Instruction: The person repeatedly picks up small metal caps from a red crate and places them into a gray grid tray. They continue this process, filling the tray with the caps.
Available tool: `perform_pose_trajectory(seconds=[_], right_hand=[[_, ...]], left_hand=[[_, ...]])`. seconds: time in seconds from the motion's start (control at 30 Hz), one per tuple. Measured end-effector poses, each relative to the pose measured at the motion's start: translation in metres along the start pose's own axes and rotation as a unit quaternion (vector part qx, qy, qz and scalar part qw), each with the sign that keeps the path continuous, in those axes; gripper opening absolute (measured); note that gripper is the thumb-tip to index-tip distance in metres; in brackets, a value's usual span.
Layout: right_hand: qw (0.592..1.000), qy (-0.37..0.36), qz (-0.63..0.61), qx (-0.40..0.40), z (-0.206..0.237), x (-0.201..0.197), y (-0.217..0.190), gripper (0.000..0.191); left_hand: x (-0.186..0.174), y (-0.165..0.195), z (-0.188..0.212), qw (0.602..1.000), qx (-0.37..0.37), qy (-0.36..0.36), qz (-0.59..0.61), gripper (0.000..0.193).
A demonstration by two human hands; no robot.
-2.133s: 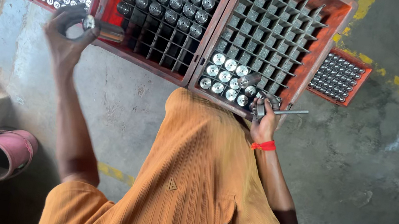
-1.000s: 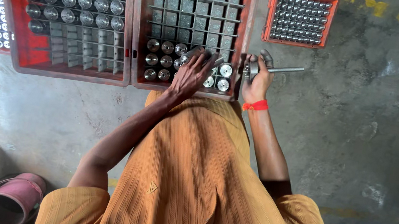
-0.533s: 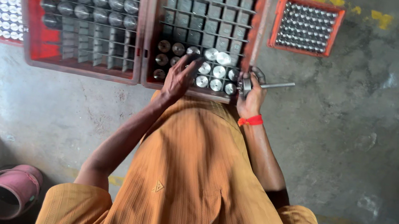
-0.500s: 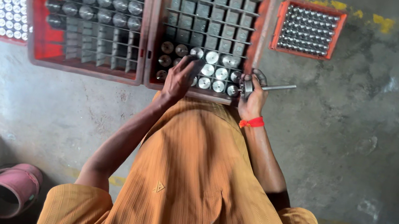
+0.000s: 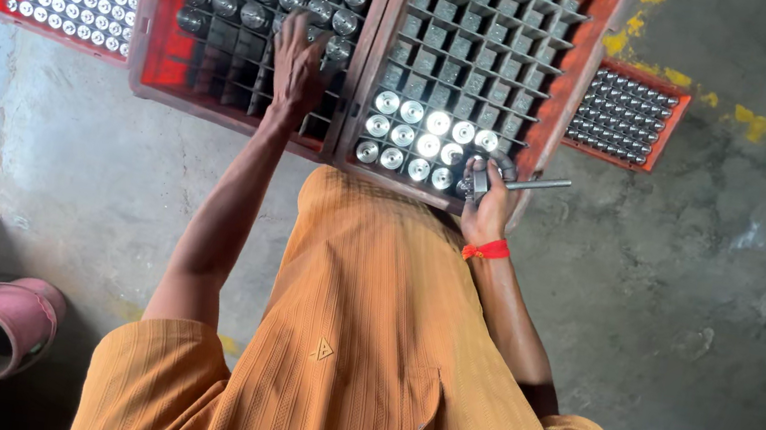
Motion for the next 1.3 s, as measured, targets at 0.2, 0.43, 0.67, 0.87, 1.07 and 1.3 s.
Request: perform_pose_trajectory(seconds=[0.2, 0.43, 0.67, 0.87, 1.07, 1.3], right_hand=[[0.999, -0.016, 0.03, -0.007, 0.008, -0.007, 0.01, 0.013], [0.997, -0.055, 0.044, 0.038, 0.013, 0.028, 0.036, 0.011], [0.993, -0.11, 0.033, -0.007, 0.008, 0.078, 0.027, 0.014], [0.96, -0.242, 0.133, -0.045, 0.023, 0.075, 0.014, 0.008], [0.984, -0.139, 0.098, 0.047, 0.002, 0.041, -0.007, 0.012], [0.994, -0.1, 0.042, 0.007, -0.02, 0.01, -0.044, 0.016]], left_hand=[[-0.054, -0.026, -0.004, 0.956, 0.007, 0.046, 0.289, 0.038], [0.022, 0.05, 0.037, 0.642, -0.174, -0.167, 0.728, 0.026], [0.05, 0.135, 0.1, 0.918, -0.09, -0.263, 0.284, 0.047], [0.074, 0.165, 0.111, 0.884, -0.018, -0.385, 0.265, 0.045], [0.08, 0.2, 0.111, 0.824, 0.014, -0.425, 0.374, 0.048], [0.089, 0.24, 0.097, 0.808, 0.1, -0.421, 0.4, 0.066]])
Point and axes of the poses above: each hand's wrist, its own z-axis away from the middle knuckle, its own x-axis out of the palm, y = z × x, the point moved 6 cm from there along -z, towards the middle knuckle, and after that the axes turned 15 degrees about -z, right-handed, at the moved point
